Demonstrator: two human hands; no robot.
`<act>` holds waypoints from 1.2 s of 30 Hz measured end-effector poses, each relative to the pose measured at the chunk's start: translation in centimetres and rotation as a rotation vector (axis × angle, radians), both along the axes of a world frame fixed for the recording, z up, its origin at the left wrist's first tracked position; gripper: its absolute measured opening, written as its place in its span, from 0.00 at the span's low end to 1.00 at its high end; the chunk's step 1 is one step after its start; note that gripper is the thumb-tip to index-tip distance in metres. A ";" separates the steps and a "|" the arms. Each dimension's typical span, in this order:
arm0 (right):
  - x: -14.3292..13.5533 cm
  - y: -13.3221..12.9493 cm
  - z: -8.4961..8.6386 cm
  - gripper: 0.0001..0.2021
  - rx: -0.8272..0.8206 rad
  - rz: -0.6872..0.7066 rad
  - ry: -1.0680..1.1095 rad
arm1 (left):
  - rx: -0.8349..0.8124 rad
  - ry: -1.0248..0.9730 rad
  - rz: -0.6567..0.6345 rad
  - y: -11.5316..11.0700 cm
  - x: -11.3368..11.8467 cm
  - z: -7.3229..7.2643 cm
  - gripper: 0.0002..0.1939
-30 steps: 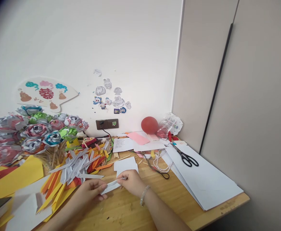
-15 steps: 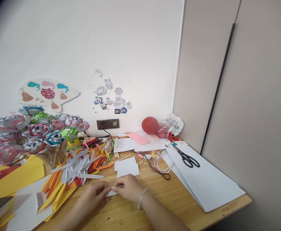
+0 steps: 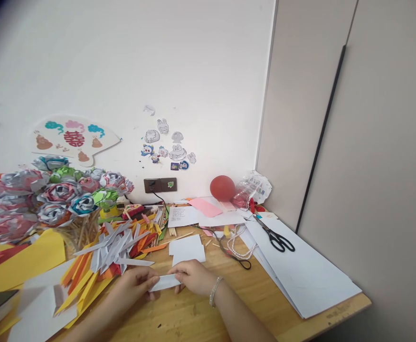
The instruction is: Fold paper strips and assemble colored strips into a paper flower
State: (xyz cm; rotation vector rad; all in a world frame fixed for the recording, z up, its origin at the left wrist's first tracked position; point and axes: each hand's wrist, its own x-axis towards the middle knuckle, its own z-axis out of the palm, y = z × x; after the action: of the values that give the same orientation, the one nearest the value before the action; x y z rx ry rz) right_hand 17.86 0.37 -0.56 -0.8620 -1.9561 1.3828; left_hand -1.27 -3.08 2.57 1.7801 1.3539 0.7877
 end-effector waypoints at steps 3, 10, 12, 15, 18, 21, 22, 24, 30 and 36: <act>0.0 0.3 -0.4 0.13 -0.019 0.015 0.013 | -0.068 -0.136 -0.016 0.2 0.1 -0.3 0.16; -0.6 -0.3 -0.1 0.09 0.081 -0.154 -0.015 | -0.114 -0.248 -0.042 0.2 0.6 -1.3 0.18; -0.6 -0.5 0.2 0.09 0.070 -0.165 -0.008 | -0.131 -0.269 -0.086 0.3 0.7 -1.6 0.18; -0.4 -0.5 0.7 0.10 -0.006 -0.118 0.032 | -0.186 -0.386 -0.077 0.5 0.8 -1.8 0.20; -0.2 -0.5 0.9 0.13 -0.055 -0.076 0.106 | -0.256 -0.567 -0.020 0.3 0.9 -1.5 0.19; -0.2 -0.4 0.9 0.14 -0.053 -0.048 0.217 | -0.306 -0.732 0.022 -0.1 0.9 -0.9 0.13; -0.2 -0.4 0.9 0.14 -0.057 -0.045 0.240 | -0.322 -0.766 0.030 -0.2 0.8 -0.8 0.12; -0.2 -0.4 0.7 0.16 -0.081 -0.051 0.244 | -0.352 -0.795 0.035 -0.4 0.6 -0.5 0.10; -0.4 -0.1 0.4 0.18 -0.105 -0.054 0.273 | -0.310 -0.712 0.042 0.0 0.5 -0.9 0.15; -0.4 0.1 0.2 0.17 -0.128 -0.169 0.185 | -0.123 -0.448 0.015 0.8 0.3 -1.8 0.25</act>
State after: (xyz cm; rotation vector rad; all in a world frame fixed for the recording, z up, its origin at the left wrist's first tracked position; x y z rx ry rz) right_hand 17.42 0.51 -0.33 -0.9010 -1.6329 1.4449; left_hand -0.94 -2.27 0.80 1.3931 1.0902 1.0163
